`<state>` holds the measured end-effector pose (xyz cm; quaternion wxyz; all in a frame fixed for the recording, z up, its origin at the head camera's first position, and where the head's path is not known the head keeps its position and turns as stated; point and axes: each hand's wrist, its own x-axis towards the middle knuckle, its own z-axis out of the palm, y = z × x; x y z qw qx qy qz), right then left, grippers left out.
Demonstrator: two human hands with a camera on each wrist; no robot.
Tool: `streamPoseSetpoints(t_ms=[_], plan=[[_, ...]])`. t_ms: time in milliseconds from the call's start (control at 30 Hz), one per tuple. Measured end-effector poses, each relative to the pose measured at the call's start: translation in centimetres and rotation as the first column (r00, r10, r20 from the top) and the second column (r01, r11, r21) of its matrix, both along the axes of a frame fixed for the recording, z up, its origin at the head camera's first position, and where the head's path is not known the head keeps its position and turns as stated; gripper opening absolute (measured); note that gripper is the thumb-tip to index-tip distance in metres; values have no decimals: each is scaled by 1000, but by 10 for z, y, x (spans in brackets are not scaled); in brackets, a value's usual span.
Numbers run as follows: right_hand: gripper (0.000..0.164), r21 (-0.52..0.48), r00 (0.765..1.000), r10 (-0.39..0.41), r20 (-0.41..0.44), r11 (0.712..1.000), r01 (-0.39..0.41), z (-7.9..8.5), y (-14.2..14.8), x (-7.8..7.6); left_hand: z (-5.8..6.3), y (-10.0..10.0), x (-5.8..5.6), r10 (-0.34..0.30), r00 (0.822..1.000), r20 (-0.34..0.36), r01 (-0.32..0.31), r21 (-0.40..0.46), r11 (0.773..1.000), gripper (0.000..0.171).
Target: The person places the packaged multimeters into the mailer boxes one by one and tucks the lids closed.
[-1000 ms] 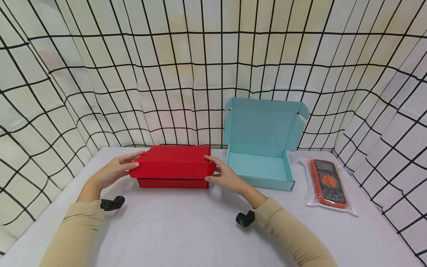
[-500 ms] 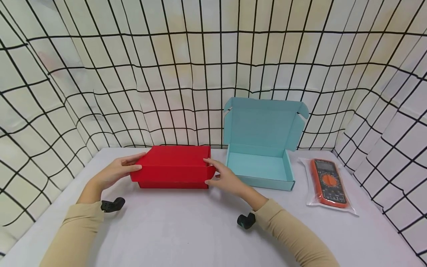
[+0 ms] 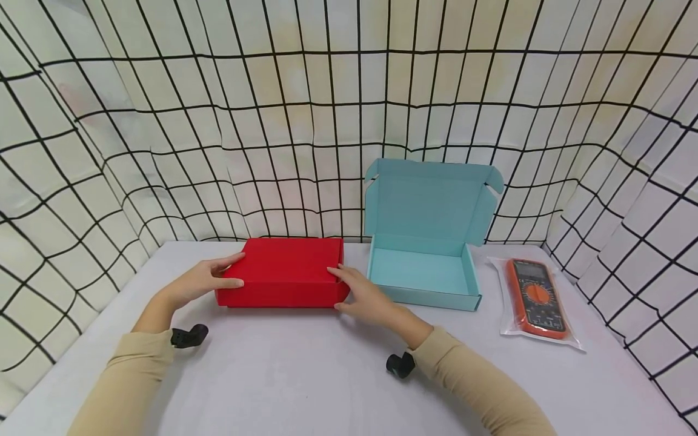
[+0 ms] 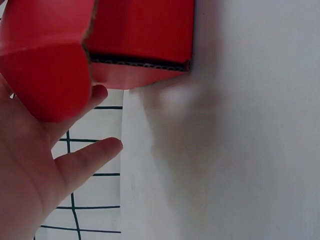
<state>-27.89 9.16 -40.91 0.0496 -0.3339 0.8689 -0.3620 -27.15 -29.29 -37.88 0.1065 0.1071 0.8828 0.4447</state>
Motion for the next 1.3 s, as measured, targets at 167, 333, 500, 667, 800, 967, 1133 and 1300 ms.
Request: streamPoseSetpoints(t_ms=[167,333,500,667,800,967,1133,1300], plan=[[79,55,1000,-3,-1,998,3,0,-4,2,-2,3,-1,-10,1000,-12,9,-69,998,89],[82,101,1000,-3,17,995,2,-2,-5,2,-3,9,-2,-24,999,-26,20,-146,989,94],[87,144,1000,11,25,990,-14,-3,-5,2,-6,20,-4,-33,999,-1,32,-213,976,105],[90,180,998,21,51,983,-30,-2,-7,4,-7,29,-4,-35,999,24,41,-278,960,110],[93,237,998,38,52,970,-49,-3,-8,4,-8,33,0,-50,998,38,60,-335,940,110],[100,289,995,63,80,954,-83,-3,-8,3,-8,35,1,-58,998,18,60,-379,923,109],[100,286,992,72,101,953,-98,3,-5,4,-7,37,0,-58,998,-7,49,-429,902,109],[90,301,997,59,54,951,-72,15,6,14,-4,40,0,-56,998,-5,48,-450,892,110]])
